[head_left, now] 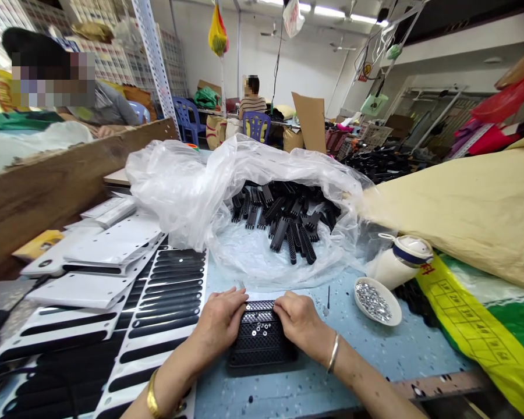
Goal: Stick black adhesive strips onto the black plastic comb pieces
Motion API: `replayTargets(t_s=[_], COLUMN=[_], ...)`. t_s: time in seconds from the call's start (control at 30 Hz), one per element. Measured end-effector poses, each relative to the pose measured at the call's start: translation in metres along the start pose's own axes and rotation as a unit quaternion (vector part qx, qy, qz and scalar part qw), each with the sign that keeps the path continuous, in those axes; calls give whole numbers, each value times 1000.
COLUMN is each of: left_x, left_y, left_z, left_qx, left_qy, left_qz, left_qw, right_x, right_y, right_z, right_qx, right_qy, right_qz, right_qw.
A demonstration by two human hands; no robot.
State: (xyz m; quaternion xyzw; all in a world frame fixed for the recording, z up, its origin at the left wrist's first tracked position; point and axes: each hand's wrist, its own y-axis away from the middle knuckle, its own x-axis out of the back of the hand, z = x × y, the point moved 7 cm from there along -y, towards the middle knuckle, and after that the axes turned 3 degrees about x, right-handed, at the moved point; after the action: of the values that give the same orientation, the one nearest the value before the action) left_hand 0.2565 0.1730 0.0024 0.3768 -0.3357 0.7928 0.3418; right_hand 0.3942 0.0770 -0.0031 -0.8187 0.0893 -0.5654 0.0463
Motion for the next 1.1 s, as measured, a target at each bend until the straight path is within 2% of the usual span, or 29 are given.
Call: replayTargets(t_s=[0.1, 0.3, 0.4, 0.57, 0.7, 0.9, 1.1], left_x=[3, 1, 0, -1, -1, -4, 4], left_y=[5, 14, 16, 18, 20, 21, 20], left_z=[3, 19, 21, 17, 15, 13, 12], left_qx=[-34, -109, -110, -106, -114, -108, -104], left_qy=[-25, -119, -119, -106, -102, -87, -117], left_qz=[13, -5, -3, 2, 11, 26, -6], left_qw=[999, 987, 987, 989, 988, 990, 988], right_x=[2, 12, 16, 7, 4, 11, 12], right_y=[0, 7, 13, 22, 29, 35, 37], right_z=[9, 13, 6, -4, 0, 15, 22], right_qx=[-9, -8, 14, 63, 89, 84, 76], right_qy=[5, 4, 22, 96, 111, 76, -22], right_qz=[8, 15, 4, -38, -24, 18, 58], right_qw=[1000, 1000, 1000, 993, 989, 993, 995])
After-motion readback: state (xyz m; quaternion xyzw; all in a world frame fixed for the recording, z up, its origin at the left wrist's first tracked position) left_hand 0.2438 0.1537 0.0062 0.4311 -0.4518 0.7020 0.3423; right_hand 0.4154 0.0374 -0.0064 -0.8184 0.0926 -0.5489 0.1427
